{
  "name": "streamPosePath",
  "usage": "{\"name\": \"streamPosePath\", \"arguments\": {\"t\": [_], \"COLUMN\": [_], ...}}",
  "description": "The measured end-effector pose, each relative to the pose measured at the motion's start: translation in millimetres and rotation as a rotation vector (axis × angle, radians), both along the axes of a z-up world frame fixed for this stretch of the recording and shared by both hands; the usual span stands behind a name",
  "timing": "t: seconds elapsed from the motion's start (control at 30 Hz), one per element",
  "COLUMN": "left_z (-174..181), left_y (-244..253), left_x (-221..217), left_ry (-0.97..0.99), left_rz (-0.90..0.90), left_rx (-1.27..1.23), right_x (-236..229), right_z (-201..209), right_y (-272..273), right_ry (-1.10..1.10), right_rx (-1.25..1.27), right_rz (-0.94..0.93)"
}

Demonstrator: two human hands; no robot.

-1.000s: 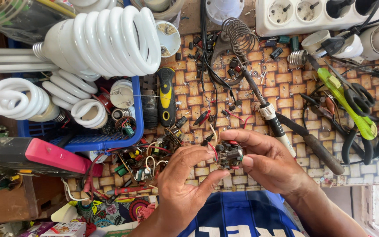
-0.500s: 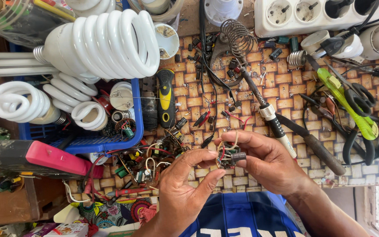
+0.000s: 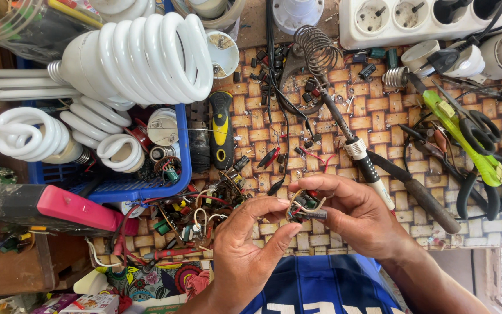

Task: The person is repairing a small electronic circuit board. They use a soldering iron to apply solder to the board's connections and use pliers to manipulate wires and components. The workspace is cluttered with various tools and electronic parts.

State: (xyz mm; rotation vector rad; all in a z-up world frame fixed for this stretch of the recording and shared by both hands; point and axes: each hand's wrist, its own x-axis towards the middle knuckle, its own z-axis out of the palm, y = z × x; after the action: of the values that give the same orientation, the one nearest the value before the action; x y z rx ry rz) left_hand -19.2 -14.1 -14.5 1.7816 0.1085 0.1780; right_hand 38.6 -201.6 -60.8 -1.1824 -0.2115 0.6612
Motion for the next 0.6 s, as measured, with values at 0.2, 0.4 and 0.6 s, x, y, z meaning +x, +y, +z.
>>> {"name": "streamPosePath", "arguments": {"t": [0.2,0.4,0.6], "left_z": [-1.1,-1.9,0.7], "left_y": [-0.4,0.4,-0.5], "left_x": [-0.6,-1.3,0.5], "left_ry": [-0.003,-0.003,-0.080], "left_rz": [0.004,0.045,0.072], "left_rx": [-0.066,0.002,0.152], "right_x": [1.4,-2.6,-3.1], "right_z": [10.0,9.5,7.2], "right_y": [0.6,2.9,4.0], "right_ry": [-0.130,-0.122,-0.135], "right_rx": [-0.039,-0.023,0.008], "right_rz": [0.007,-0.012,-0.013]}}
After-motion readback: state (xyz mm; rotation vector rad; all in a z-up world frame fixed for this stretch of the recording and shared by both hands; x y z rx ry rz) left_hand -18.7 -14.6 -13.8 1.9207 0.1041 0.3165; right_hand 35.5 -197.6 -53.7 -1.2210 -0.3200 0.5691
